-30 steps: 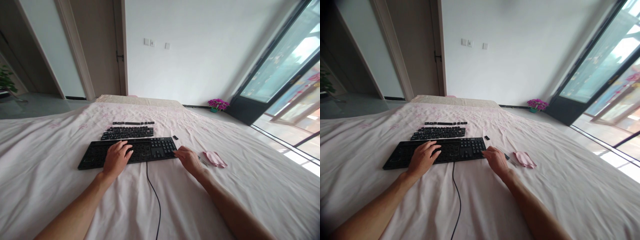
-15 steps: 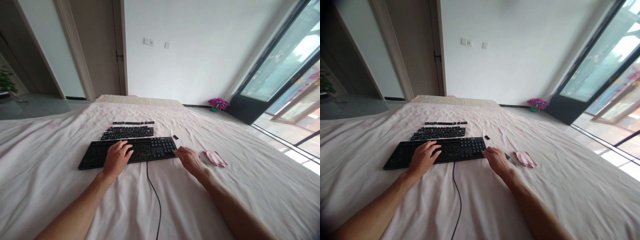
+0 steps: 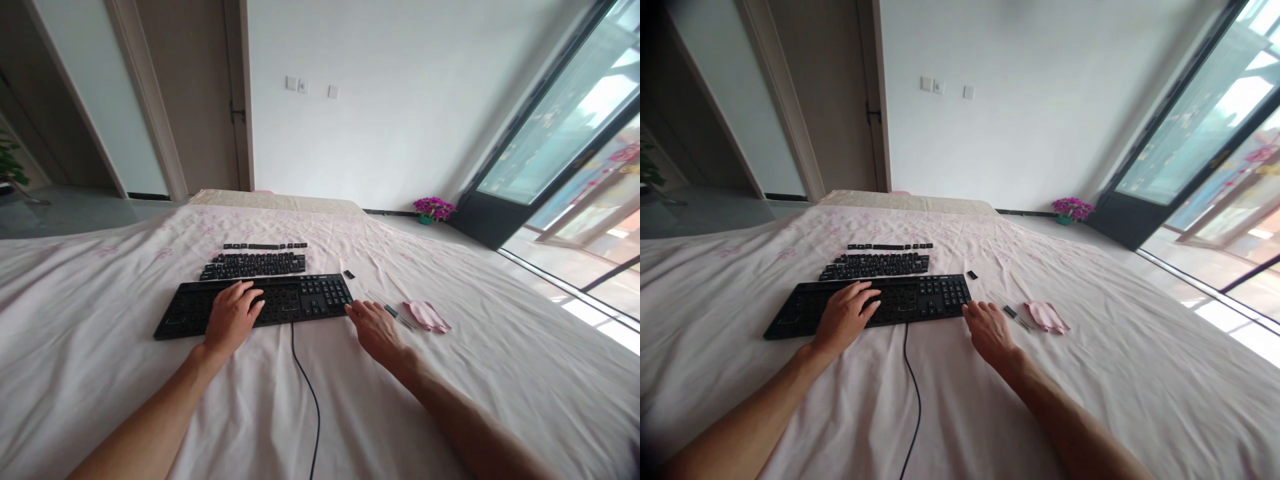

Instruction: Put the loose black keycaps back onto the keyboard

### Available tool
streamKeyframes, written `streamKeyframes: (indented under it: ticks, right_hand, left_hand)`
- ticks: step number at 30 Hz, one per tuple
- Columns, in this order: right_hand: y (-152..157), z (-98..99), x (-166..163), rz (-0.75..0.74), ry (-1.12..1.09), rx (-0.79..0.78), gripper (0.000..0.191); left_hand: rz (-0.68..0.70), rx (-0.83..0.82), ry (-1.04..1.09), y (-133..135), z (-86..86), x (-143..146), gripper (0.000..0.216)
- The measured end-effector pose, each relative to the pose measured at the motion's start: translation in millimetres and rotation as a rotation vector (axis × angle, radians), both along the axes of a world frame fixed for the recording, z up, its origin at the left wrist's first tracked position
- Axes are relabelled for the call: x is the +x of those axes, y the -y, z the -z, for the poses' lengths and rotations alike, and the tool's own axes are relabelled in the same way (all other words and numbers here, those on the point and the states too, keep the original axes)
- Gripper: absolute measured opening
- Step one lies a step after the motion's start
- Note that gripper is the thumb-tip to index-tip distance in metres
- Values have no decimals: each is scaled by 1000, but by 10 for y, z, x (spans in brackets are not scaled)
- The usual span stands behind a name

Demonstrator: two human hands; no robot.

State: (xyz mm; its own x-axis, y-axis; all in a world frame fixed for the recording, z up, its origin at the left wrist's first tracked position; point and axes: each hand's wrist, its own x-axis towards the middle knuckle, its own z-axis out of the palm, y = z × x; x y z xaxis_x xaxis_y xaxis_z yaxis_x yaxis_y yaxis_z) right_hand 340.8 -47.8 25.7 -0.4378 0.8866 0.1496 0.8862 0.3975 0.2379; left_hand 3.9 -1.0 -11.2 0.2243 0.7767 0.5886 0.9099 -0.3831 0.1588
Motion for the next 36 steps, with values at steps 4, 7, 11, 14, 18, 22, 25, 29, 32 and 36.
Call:
streamKeyframes:
  ticks: [4,7,11,14,18,22,25,29,32,36]
  right_hand:
    - [-4,-82,-17,-29,-23,-47,37]
    - [-95,-154,70,-14,-161,-103,33]
    - [-398,-172,289,169,-457,-64,28]
    - [-674,-142,416,354,-505,36,27]
    - [-976,-82,441,465,-460,33,33]
    - [-1179,1,375,507,-460,13,32]
    - [-1239,57,328,489,-476,10,20]
    - [-1215,79,294,443,-514,31,17]
    - [-1152,49,259,428,-553,77,17]
    - [-966,-47,102,263,-717,280,13]
  left_hand:
    - [1,-5,6,10,2,7,27]
    - [10,8,15,9,2,9,26]
    - [20,26,23,-8,13,3,25]
    - [23,30,21,-18,23,0,26]
    - [27,33,19,-24,35,-2,26]
    - [30,42,16,-27,43,-6,25]
    - [28,50,13,-22,38,-5,25]
    - [27,48,24,-10,16,4,24]
    - [22,67,43,12,-22,17,22]
    - [100,81,159,79,-105,91,22]
